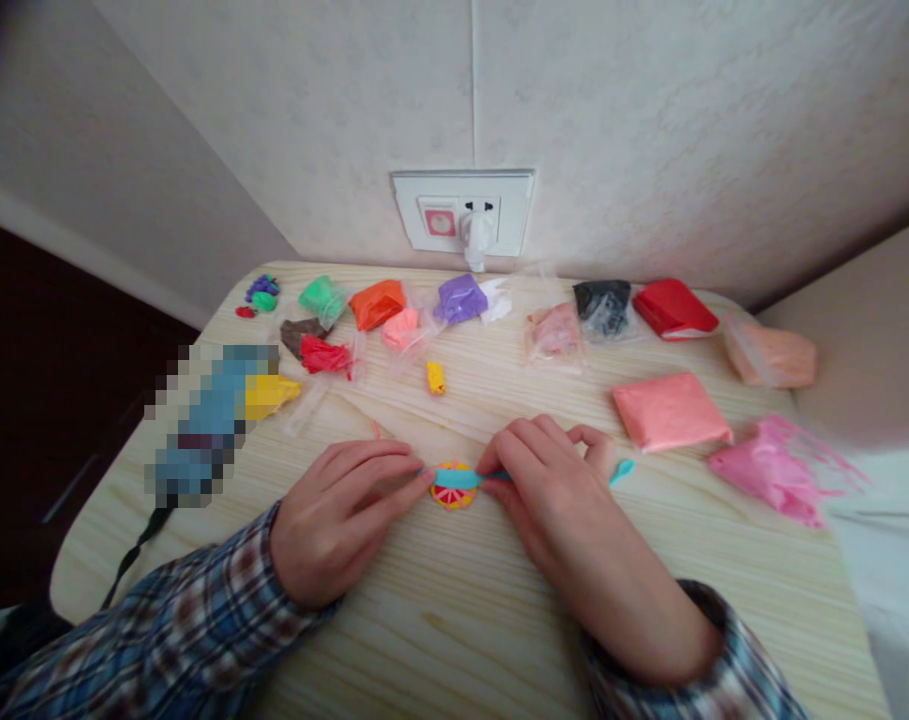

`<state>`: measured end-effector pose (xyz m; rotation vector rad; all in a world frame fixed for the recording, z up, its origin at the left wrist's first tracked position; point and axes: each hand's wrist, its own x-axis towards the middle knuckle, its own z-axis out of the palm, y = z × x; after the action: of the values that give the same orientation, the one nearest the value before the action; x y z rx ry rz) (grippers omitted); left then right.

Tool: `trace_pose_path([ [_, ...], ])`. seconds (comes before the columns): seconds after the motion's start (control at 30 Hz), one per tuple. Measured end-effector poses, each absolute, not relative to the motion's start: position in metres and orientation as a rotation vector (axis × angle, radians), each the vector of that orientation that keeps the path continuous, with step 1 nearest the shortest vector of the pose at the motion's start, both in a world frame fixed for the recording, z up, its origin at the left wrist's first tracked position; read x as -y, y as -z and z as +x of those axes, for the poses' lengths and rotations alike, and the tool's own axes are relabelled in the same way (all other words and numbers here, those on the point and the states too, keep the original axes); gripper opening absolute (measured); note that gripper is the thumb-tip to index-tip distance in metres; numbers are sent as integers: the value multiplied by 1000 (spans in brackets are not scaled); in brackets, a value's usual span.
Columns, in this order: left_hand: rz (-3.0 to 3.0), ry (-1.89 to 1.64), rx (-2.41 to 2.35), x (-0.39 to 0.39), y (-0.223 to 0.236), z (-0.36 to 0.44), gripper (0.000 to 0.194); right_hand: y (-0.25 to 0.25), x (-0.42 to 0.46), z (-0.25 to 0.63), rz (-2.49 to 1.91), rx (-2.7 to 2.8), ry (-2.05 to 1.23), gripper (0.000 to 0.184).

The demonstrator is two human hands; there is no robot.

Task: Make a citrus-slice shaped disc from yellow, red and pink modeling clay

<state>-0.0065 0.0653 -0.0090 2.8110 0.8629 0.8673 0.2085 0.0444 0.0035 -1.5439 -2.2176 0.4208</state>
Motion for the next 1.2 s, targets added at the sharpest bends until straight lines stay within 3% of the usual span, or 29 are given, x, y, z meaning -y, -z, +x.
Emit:
trace_pose_path([
  [0.6, 2876, -749, -884, -64, -6, -2, 21, -5, -42, 208, -1576, 2212, -385, 18],
  [0.97, 2784, -988, -812, -64, 12, -5, 26, -8, -41, 213, -1533, 2257, -464, 13],
  [1.2, 2812, -832, -821, -62, -4, -3, 23, -6, -42, 209, -1531, 2225, -425, 15],
])
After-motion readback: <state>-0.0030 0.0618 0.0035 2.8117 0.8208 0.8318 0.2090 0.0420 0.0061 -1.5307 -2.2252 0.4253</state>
